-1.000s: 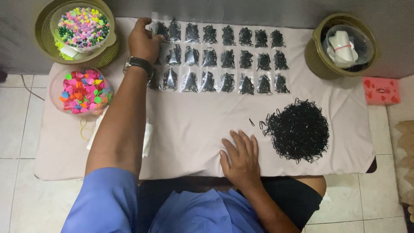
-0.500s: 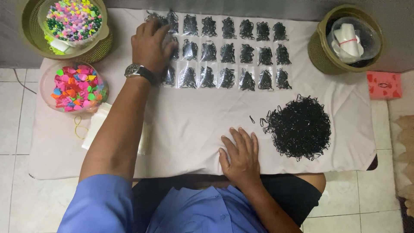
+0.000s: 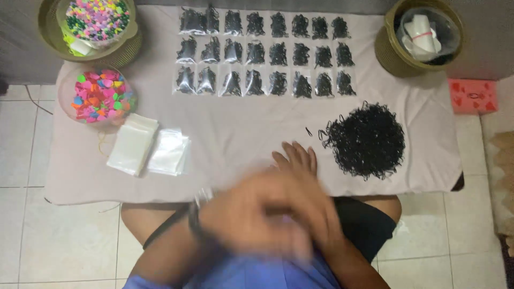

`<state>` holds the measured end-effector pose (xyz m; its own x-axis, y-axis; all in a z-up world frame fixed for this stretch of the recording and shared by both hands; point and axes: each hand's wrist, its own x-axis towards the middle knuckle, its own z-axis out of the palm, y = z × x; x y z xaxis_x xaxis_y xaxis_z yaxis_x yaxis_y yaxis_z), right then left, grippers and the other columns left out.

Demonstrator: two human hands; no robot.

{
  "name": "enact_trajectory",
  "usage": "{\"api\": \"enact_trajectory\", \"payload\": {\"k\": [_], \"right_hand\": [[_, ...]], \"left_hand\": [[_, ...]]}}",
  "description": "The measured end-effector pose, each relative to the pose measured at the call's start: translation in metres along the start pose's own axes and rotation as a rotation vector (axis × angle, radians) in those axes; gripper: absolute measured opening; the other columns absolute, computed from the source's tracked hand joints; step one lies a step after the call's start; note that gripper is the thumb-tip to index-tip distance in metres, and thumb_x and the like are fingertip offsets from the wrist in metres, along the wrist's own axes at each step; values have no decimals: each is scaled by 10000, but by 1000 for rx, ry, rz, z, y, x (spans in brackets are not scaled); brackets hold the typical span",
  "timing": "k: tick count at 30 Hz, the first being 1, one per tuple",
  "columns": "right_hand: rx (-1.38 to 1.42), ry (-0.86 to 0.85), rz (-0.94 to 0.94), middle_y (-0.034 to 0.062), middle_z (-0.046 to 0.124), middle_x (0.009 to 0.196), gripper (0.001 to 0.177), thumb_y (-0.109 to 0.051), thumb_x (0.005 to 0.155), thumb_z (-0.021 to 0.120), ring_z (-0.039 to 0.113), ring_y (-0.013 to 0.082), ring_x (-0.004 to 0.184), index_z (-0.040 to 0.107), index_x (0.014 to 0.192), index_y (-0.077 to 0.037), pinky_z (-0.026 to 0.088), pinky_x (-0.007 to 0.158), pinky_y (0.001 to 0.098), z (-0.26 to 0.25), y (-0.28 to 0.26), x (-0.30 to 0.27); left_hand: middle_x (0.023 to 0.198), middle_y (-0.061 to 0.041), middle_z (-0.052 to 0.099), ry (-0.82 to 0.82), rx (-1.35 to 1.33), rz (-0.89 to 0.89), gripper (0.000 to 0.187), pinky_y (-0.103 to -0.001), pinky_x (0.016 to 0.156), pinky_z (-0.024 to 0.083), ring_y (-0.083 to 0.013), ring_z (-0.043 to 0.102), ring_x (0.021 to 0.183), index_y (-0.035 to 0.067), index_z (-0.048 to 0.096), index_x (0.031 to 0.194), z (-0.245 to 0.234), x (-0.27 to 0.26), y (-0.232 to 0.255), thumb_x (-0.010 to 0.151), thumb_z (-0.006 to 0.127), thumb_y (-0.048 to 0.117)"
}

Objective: The person counts out small black hair ties and places them into small transparent plastic bags.

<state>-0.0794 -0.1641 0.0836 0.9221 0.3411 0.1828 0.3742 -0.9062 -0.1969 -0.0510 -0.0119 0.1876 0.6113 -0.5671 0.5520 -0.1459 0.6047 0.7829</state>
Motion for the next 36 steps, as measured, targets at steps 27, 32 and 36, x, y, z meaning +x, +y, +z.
{"api": "enact_trajectory", "payload": {"k": [27, 32, 36], "right_hand": [[-136, 319, 293, 174, 613, 1349, 394, -167, 929, 768, 433, 359, 1293, 702, 1289, -19, 203, 993, 581, 57, 124, -42], [-143, 452, 224, 2, 648, 1071, 228, -128, 928, 753, 546, 233, 1075, 759, 1155, -146, 272, 947, 451, 75, 156, -43], [77, 510, 215, -7, 708, 1032, 140, -87, 977, 748, 633, 214, 1000, 757, 1108, -136, 330, 938, 408, 62, 165, -30]], "left_hand": [[1143, -164, 697, 584, 2002, -477, 340, -412, 966, 532, -319, 681, 1101, 18, 730, 1223, -74, -200, -28, 898, 780, 102], [1023, -65, 724, 602, 2081, -529, 212, -337, 905, 551, -227, 705, 990, 100, 783, 1079, -90, -219, -49, 869, 809, 103], [992, -21, 710, 571, 2087, -556, 91, -313, 868, 558, -207, 695, 963, 151, 776, 1031, -97, -229, -49, 942, 784, 170]]}}
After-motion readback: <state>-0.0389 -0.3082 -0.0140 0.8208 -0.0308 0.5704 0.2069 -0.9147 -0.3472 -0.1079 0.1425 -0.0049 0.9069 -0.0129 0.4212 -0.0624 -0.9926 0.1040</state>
